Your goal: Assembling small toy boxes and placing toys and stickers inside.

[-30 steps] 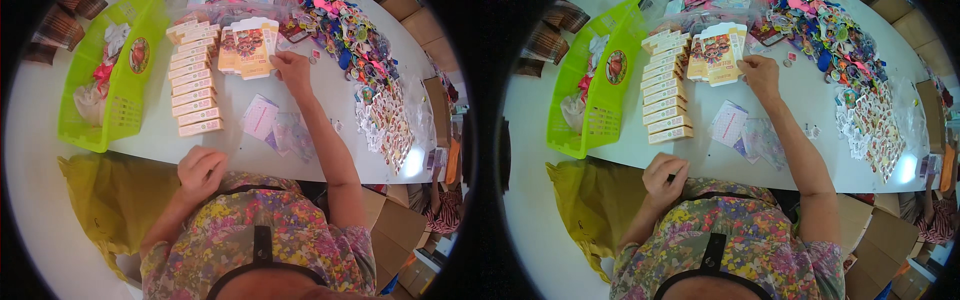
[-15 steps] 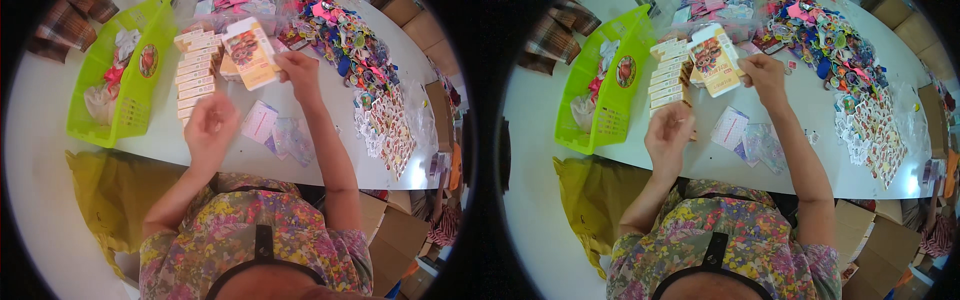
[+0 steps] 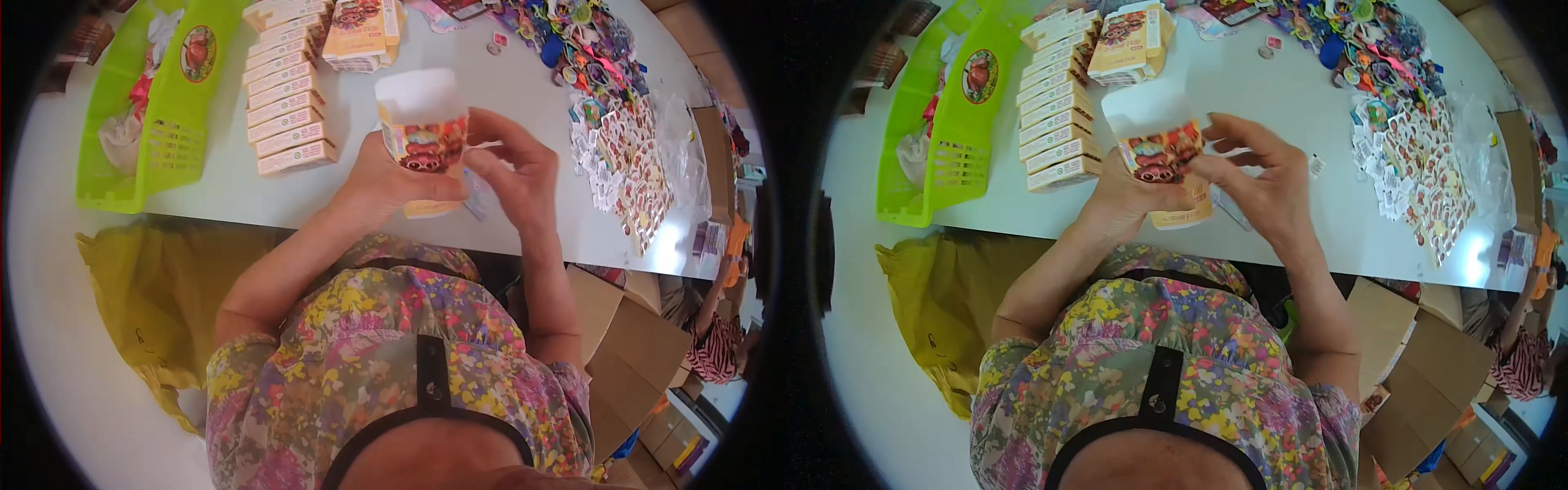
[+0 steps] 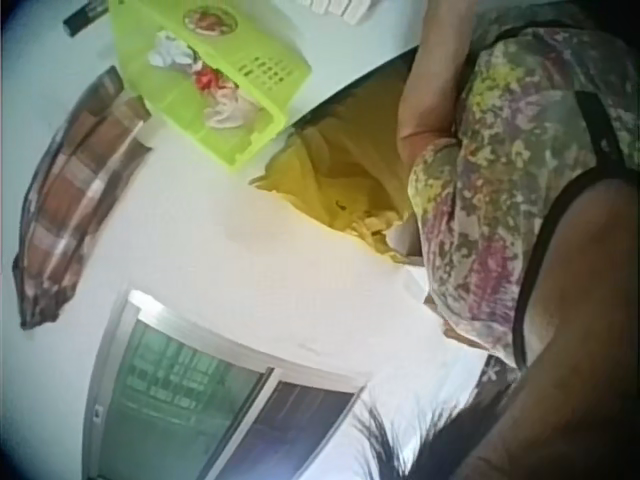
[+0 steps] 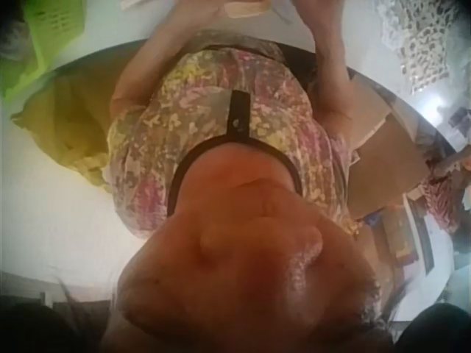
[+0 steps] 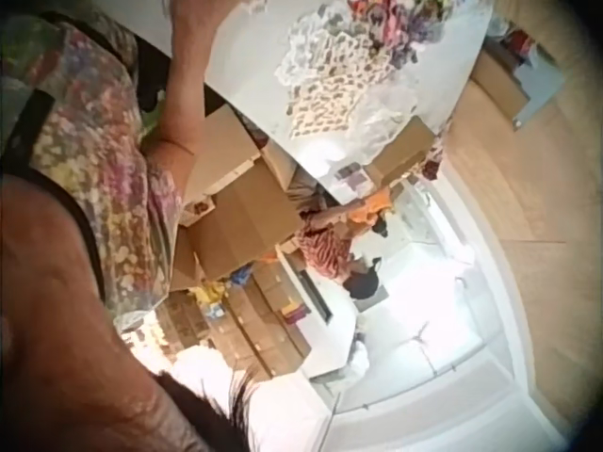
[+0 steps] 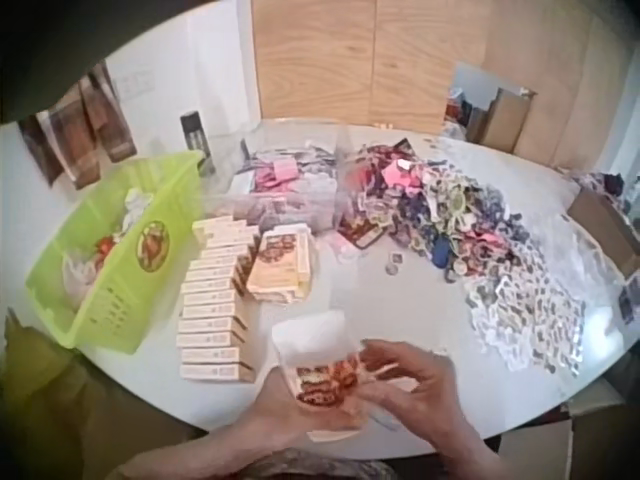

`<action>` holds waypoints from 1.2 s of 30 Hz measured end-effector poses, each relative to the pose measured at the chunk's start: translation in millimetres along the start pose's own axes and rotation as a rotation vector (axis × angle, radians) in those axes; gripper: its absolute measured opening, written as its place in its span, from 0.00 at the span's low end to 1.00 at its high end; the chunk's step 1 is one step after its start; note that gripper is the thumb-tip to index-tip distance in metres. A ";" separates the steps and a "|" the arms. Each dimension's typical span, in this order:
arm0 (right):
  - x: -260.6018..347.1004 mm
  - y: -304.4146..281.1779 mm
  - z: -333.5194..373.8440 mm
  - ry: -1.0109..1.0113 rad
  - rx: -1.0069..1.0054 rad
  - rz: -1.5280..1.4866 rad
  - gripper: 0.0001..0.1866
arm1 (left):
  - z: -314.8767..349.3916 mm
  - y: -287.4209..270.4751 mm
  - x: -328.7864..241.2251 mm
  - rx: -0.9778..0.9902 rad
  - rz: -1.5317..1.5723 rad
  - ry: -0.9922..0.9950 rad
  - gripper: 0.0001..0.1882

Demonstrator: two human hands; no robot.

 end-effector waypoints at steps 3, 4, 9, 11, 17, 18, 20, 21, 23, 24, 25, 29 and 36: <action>-10.7 0.7 5.2 0.042 0.218 -0.017 0.11 | 6.0 3.6 5.5 -0.041 -0.045 0.032 0.27; -14.1 2.5 7.8 0.039 0.221 -0.016 0.11 | 7.6 3.3 6.8 -0.033 -0.059 0.029 0.24; -26.3 12.0 6.4 0.184 0.059 -0.297 0.09 | 9.0 4.0 1.2 -0.032 0.123 -0.161 0.17; -31.3 12.9 7.7 0.157 0.057 -0.291 0.08 | 7.5 3.1 1.9 -0.025 0.023 -0.093 0.16; -28.8 7.4 11.6 0.241 0.073 -0.218 0.07 | 13.0 -12.0 3.5 -0.167 -0.026 0.237 0.16; -30.6 8.2 14.3 0.310 0.099 -0.249 0.07 | 14.3 -14.8 6.5 -0.177 -0.024 0.228 0.20; -33.4 5.6 23.5 0.280 0.043 -0.294 0.10 | 16.8 -12.7 9.7 -0.162 -0.023 0.206 0.24; -35.2 3.7 29.4 0.242 -0.011 -0.340 0.12 | 21.4 -8.7 9.5 -0.192 -0.064 0.256 0.28; -43.1 5.2 46.2 0.195 -0.035 -0.330 0.14 | 32.5 -8.0 12.6 -0.222 -0.249 0.293 0.38; -46.6 3.0 50.8 0.149 -0.040 -0.313 0.16 | 36.8 -9.9 13.6 -0.216 -0.311 0.266 0.37; -49.4 3.7 55.0 0.149 0.026 -0.359 0.16 | 42.1 -12.0 16.2 -0.188 -0.306 0.193 0.36; -60.8 1.2 67.8 -0.063 0.028 -0.251 0.11 | 56.7 -16.9 23.5 -0.208 -0.391 0.129 0.35; -63.8 -10.9 66.8 -0.200 -0.064 -0.131 0.07 | 37.9 -29.4 28.8 -0.200 -0.572 0.361 0.14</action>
Point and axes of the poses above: each hand's wrist, its own z-axis away from the middle knuckle, its own y-axis out of the palm, x = y × z, the point moved 2 cm from there along -z, towards the middle knuckle, and after that the axes turned 15 degrees about -x, right-handed, at the moved point
